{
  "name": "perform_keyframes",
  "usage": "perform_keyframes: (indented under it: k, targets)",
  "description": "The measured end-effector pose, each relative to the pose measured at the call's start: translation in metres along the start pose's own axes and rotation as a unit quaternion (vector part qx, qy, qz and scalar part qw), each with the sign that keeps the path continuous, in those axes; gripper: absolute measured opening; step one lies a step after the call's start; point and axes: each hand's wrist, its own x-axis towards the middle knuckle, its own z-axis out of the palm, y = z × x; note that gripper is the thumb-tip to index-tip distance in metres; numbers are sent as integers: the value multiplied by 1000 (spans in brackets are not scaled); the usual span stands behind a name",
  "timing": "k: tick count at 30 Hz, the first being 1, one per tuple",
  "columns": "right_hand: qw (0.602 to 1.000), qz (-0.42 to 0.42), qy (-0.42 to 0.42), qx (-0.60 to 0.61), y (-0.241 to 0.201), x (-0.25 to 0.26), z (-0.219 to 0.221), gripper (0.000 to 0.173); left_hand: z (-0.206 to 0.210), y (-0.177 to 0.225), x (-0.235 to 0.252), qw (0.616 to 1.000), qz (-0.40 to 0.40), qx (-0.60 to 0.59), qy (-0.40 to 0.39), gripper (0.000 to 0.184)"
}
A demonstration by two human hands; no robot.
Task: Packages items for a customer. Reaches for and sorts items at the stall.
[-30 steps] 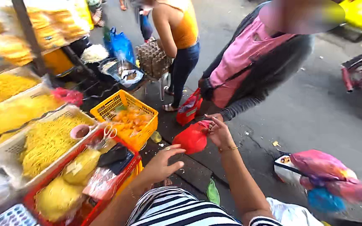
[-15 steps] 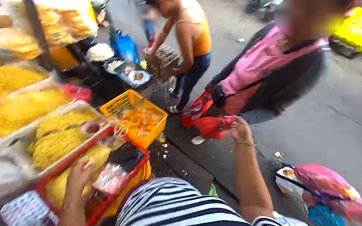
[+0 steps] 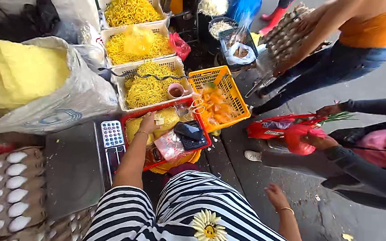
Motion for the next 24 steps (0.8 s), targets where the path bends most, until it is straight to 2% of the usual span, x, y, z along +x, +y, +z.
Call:
perform_keyframes:
  k: [2,5,11,16,24]
  targets:
    - [998,33,-50,-29,16,2,24,53,3,1,19,999,16,18,-26,103]
    - [994,82,-67,-16,31,-8,51,49,4,8,39,995,21,58,-77,108]
    - [987,144,-72,16,49,-24,77,43,-2,26,51,982,34,154,-106,85]
    - [988,132,-84,15,47,-18,89,42,0,29,49,980,69,151,-112,60]
    - [991,85,-105,12,15,5,94,42,4,29,25,993,20,101,-54,57]
